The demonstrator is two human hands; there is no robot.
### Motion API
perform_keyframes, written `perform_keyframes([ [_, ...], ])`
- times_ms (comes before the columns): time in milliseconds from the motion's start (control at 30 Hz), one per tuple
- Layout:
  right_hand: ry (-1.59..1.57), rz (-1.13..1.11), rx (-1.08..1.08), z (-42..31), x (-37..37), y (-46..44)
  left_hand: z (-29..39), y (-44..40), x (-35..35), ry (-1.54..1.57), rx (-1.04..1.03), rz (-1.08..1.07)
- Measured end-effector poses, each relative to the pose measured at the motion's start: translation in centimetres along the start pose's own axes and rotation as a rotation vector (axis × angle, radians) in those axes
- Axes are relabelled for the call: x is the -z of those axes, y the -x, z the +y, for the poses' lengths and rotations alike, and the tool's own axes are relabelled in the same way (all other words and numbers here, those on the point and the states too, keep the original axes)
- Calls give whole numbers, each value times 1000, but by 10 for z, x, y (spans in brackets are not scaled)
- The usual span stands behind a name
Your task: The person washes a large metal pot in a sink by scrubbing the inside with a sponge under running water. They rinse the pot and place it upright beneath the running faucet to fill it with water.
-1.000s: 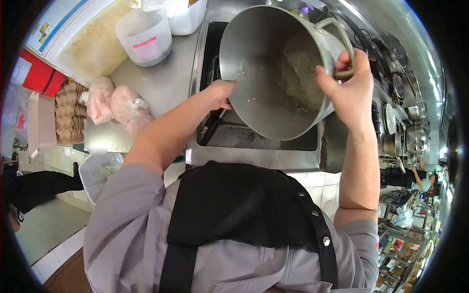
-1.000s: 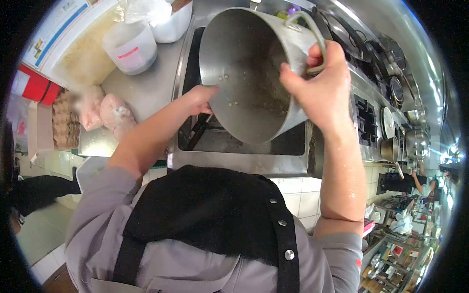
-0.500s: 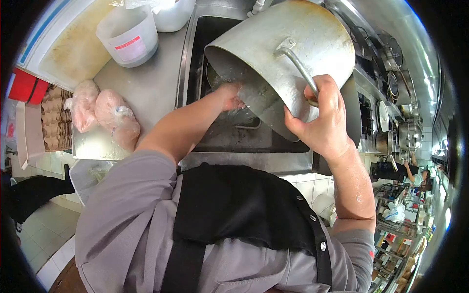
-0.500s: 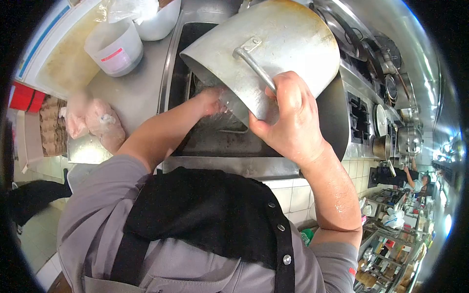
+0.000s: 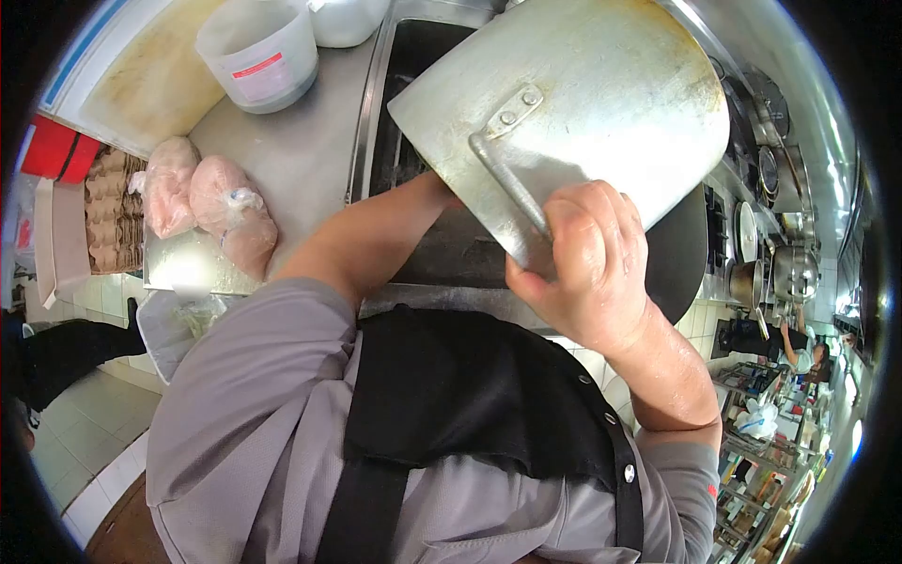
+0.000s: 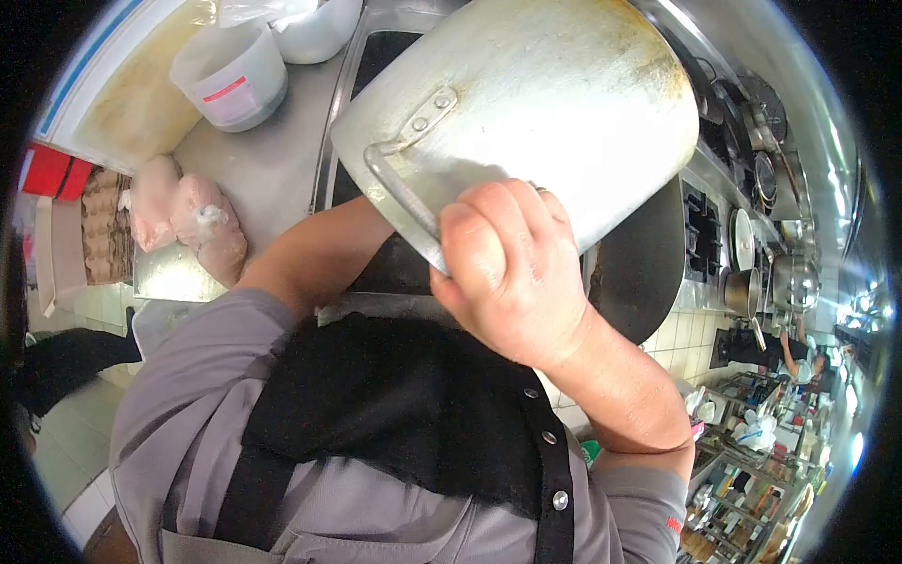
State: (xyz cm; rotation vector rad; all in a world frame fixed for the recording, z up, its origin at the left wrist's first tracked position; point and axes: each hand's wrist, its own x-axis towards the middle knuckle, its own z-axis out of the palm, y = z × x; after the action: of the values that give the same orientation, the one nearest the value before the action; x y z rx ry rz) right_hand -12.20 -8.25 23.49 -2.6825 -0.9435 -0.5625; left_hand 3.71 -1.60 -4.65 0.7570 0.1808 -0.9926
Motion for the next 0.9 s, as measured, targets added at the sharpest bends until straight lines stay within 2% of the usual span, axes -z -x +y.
perform_keyframes([
  [133, 69, 99, 31, 2, 14, -13, 1, 25, -7, -49, -17, 17],
  [167, 81, 113, -111, 5, 19, -14, 3, 34, -4, -63, -21, 33],
  [300, -12, 225, -325, 31, 42, -23, 14, 78, 12, -100, -62, 178],
  [367, -155, 287, -512, 48, 40, -20, 26, 98, 11, -168, -82, 309],
  [567, -540, 564, -878, 115, 11, -11, 62, 110, 27, -179, -283, 464],
  [600, -611, 612, -935, 130, 5, -5, 71, 112, 26, -144, -323, 396],
  [733, -811, 743, -1129, 166, -14, 18, 119, 105, 15, -265, -364, 441],
  [767, -842, 761, -1161, 171, -15, 22, 134, 94, 32, -362, -347, 397],
  [833, -899, 817, -1216, 167, -19, 22, 160, 99, 13, -286, -355, 384],
  [900, -969, 751, -1285, 179, -29, 37, 190, 104, 7, -368, -364, 332],
])
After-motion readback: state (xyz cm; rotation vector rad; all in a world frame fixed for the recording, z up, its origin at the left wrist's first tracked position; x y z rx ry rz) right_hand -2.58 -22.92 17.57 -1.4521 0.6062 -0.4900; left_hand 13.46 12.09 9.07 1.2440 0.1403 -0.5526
